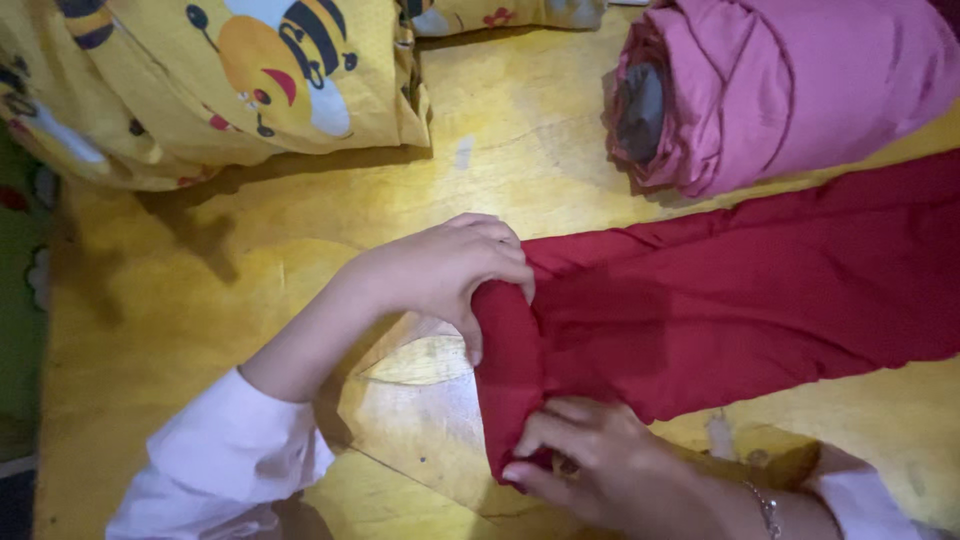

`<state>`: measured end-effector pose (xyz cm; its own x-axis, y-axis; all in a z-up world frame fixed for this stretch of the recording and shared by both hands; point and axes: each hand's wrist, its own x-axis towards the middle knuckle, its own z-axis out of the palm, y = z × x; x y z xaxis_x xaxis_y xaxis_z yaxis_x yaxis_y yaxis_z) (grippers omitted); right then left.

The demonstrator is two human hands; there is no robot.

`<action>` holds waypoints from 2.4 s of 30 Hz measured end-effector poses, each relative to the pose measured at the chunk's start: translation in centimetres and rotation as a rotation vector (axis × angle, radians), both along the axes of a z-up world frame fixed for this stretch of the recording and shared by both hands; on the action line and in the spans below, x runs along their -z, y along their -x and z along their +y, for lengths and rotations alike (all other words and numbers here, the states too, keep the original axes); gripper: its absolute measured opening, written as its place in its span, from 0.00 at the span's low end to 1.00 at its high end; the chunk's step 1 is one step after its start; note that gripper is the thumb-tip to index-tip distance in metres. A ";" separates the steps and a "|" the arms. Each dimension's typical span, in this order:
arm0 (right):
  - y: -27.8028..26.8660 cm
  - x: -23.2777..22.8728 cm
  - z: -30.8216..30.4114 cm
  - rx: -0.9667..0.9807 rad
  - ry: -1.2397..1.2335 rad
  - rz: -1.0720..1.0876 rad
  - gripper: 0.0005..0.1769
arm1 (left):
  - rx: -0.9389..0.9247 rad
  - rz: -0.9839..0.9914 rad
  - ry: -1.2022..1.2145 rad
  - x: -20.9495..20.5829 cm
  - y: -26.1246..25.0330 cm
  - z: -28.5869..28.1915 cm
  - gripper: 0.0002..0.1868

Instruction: The person rolls a pink cloth into a tight cylinder on a yellow table, then repeats the process with a red patterned cloth. The rolled items are placed on the table.

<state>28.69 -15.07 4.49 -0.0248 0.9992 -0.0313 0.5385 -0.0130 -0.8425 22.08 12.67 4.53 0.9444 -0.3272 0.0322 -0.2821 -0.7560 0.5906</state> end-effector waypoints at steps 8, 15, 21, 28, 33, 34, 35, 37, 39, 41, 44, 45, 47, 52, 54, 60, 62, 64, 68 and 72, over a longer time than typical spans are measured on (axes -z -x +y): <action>0.8 1.2 0.4 0.148 0.168 -0.014 0.22 | -0.040 0.244 -0.093 0.3 -0.2 0.1 0.39; 1.3 -0.1 -1.2 0.118 0.001 -0.409 0.31 | -0.074 0.468 -0.195 -0.2 -1.7 -0.7 0.39; 3.1 0.5 -0.7 0.074 0.162 -0.429 0.43 | -0.017 0.387 -0.224 0.2 -1.7 -0.5 0.37; 2.0 0.8 0.8 0.037 -0.031 -0.287 0.32 | -0.152 -0.109 0.272 1.7 3.3 0.7 0.32; 0.0 0.6 1.9 -0.045 0.205 -0.087 0.18 | -0.145 -0.070 0.384 2.7 5.4 1.0 0.41; -0.2 0.6 2.2 -0.060 0.211 -0.057 0.15 | -0.162 -0.072 0.386 2.9 5.4 1.0 0.42; -0.2 0.6 2.4 -0.074 0.253 -0.042 0.15 | -0.175 -0.060 0.378 3.1 5.3 1.0 0.39; -0.1 0.6 2.8 -0.100 0.336 -0.011 0.14 | -0.197 -0.036 0.359 3.5 4.8 0.9 0.33; 0.3 0.5 3.0 -0.105 0.297 0.073 0.14 | -0.223 -0.045 0.329 3.7 4.6 0.5 0.25; 0.8 0.3 2.9 -0.111 0.238 0.128 0.13 | -0.241 -0.045 0.309 3.7 4.4 0.5 0.18; 1.4 -0.4 2.6 -0.127 0.239 0.041 0.17 | -0.266 -0.034 0.284 3.3 4.4 0.5 0.16; 1.5 -0.6 2.5 -0.128 0.315 -0.061 0.21 | -0.272 -0.022 0.266 3.2 4.3 0.4 0.16; 1.8 -1.0 2.4 -0.102 0.338 -0.234 0.28 | -0.292 0.000 0.244 2.8 4.2 0.2 0.18; 2.8 -1.7 3.1 0.005 0.139 -0.382 0.43 | -0.387 0.176 0.109 1.3 3.9 -0.5 0.23; 3.3 -1.7 3.8 -0.003 0.135 -0.332 0.42 | -0.413 0.203 0.067 0.7 4.2 -0.7 0.24; 3.1 -1.8 5.2 -0.098 0.164 -0.169 0.31 | -0.476 0.199 0.010 1.0 5.3 -0.8 0.24; 2.6 -1.9 5.5 -0.151 0.220 -0.100 0.28 | -0.503 0.168 0.033 1.2 5.6 -0.9 0.22; 1.9 -2.2 5.6 -0.192 0.295 -0.033 0.24 | -0.522 0.076 0.090 0.7 6.0 -0.7 0.21; 0.3 -1.4 5.8 -0.178 0.360 0.096 0.24 | -0.264 -0.126 0.057 -1.3 7.3 -0.3 0.29; -0.8 0.4 5.5 -0.190 0.241 0.195 0.23 | -0.104 -0.003 -0.009 -2.4 8.4 -1.9 0.38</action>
<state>29.52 -9.57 4.12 -0.2382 0.9407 -0.2417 0.3795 -0.1389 -0.9147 13.64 10.77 6.95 0.9732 -0.2277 0.0331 -0.2039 -0.7864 0.5831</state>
